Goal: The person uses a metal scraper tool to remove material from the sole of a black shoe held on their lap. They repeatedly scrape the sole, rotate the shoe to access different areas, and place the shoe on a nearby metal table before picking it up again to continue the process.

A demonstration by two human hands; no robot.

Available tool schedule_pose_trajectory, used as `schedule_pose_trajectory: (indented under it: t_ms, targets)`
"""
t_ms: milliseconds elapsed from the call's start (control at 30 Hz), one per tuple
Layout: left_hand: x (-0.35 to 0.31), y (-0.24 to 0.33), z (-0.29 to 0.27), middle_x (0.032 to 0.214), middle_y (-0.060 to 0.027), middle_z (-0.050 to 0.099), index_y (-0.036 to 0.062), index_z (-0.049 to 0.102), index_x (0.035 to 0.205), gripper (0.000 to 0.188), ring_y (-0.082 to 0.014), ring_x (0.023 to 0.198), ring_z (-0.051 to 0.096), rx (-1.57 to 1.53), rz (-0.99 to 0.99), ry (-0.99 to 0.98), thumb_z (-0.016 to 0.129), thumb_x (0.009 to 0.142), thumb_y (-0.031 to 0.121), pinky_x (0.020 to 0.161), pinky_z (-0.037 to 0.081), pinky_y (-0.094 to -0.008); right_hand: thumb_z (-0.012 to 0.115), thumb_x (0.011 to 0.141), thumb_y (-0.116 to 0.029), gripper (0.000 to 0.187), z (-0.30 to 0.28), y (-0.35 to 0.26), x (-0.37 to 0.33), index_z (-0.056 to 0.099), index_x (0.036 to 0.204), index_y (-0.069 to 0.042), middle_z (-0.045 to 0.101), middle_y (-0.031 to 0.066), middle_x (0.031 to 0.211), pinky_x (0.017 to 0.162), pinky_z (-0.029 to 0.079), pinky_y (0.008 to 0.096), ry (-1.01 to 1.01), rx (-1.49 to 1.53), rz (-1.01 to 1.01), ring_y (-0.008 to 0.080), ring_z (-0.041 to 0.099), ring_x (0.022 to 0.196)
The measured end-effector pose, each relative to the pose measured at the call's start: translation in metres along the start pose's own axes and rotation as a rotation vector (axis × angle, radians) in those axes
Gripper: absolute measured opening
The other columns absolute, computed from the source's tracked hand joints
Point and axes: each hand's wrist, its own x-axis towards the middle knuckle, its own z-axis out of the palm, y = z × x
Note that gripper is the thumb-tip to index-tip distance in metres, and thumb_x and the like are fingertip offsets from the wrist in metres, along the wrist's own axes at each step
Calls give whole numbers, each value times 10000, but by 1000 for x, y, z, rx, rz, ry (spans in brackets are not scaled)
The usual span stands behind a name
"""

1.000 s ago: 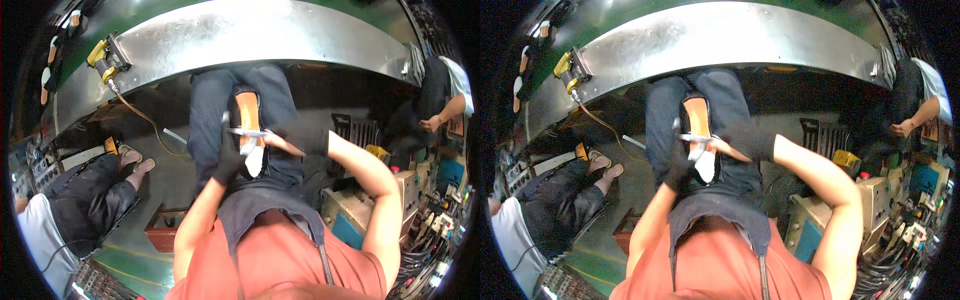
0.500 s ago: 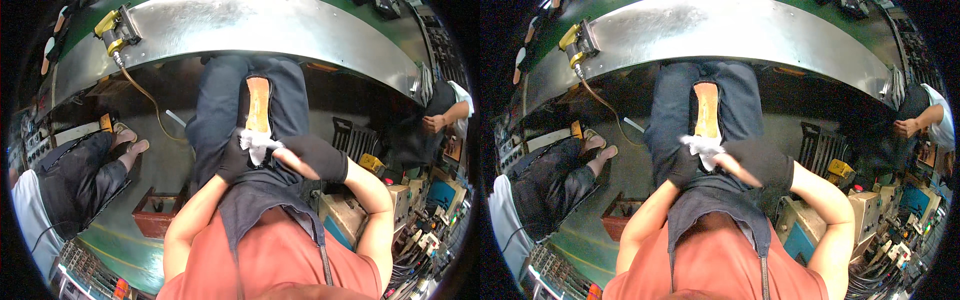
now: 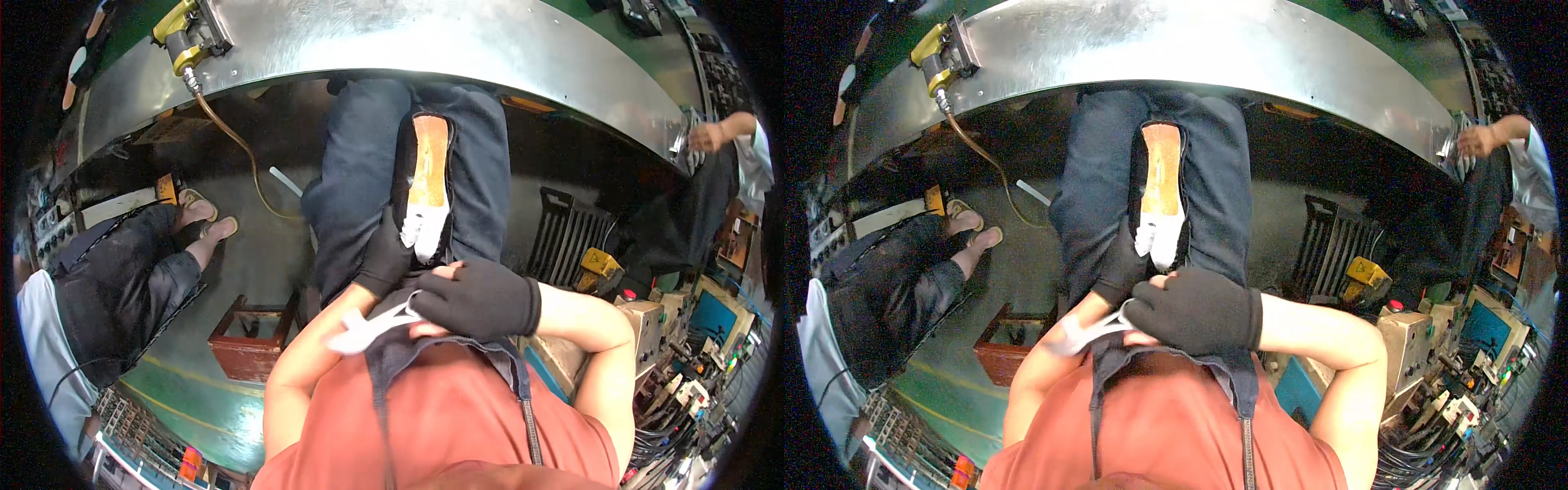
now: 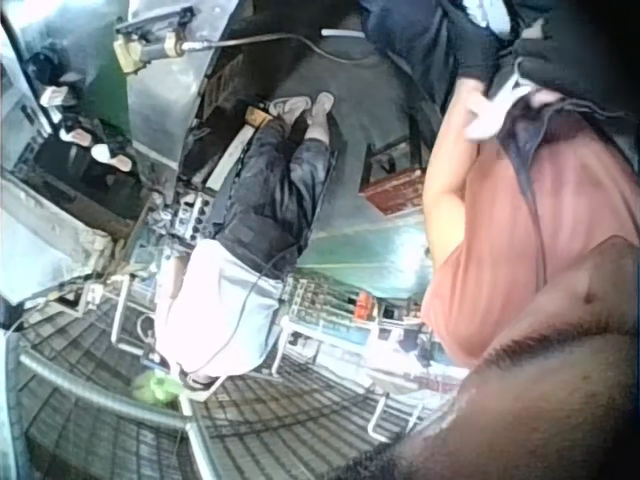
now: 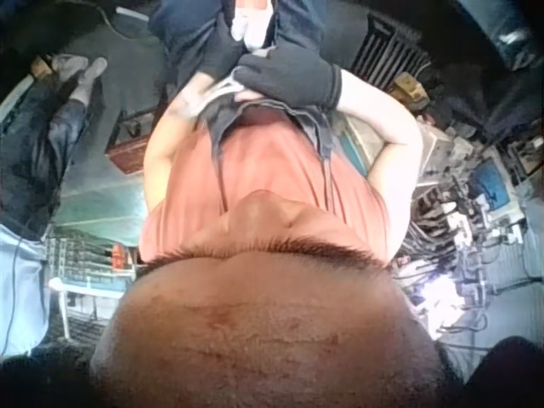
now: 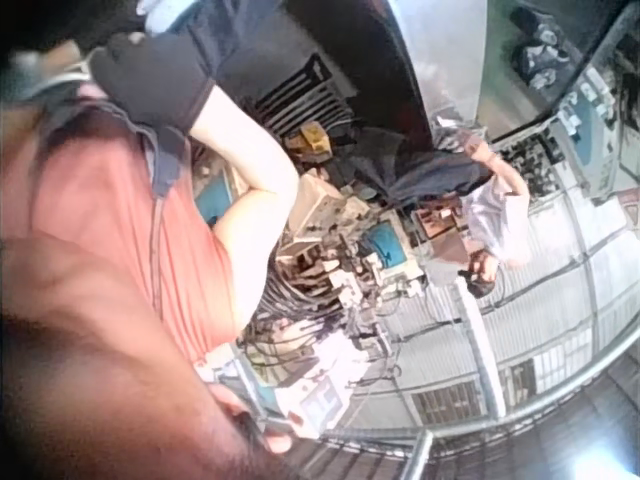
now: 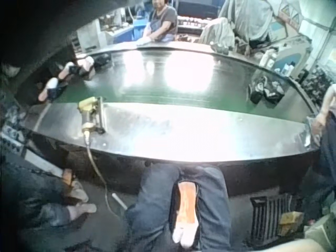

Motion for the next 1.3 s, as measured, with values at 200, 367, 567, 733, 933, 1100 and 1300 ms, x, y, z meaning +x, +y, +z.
schedule_pose_trajectory:
  t_ms: [200,367,567,733,933,1100,1300]
  targets:
    - [-15,-33,-17,1280,-274,531,-28,267,1445,939,-354,1233,499,288,189,31,759,769,399,1002,417,-411,609,894,-326,295,12,58,-53,590,871,-32,601,210,757,606,461,460,-88,108,562,411,593,710]
    - [-55,96,-80,1321,-265,517,-25,371,1398,829,-383,1189,552,810,393,-158,781,757,305,1029,403,-415,571,920,-243,227,-16,22,-102,574,865,-23,578,212,786,626,441,437,-2,190,693,417,561,726]
    - [-13,166,-72,1282,-178,527,8,386,1377,786,-281,1189,517,214,597,190,804,734,183,1033,403,-381,518,957,-219,234,-10,5,-103,525,854,-9,495,117,729,611,405,346,209,552,723,231,466,644]
    - [27,18,-12,1443,-266,381,-64,205,1465,854,-347,1350,381,587,485,100,712,850,241,1124,282,-384,502,974,-247,264,12,10,-96,524,841,-20,475,50,677,607,404,325,184,766,803,148,440,641]
    - [16,35,-10,1424,-287,401,-103,312,1413,760,-331,1346,396,235,269,-27,703,858,238,1105,313,-360,523,968,-366,361,-2,49,-99,586,897,-18,450,-8,702,622,408,295,85,717,809,102,411,677]
    - [3,33,8,1422,-315,385,-146,323,1382,759,-363,1355,378,517,512,7,708,833,210,1106,308,-365,541,897,-297,318,-19,64,-49,650,799,-14,622,209,772,589,479,431,-163,-3,610,362,605,634]
    - [27,11,3,1499,-278,264,-60,105,1482,877,-365,1399,293,673,605,8,623,907,355,1127,271,-385,566,906,-419,367,24,136,-72,556,810,-65,585,134,689,543,482,415,28,-429,277,330,601,616]
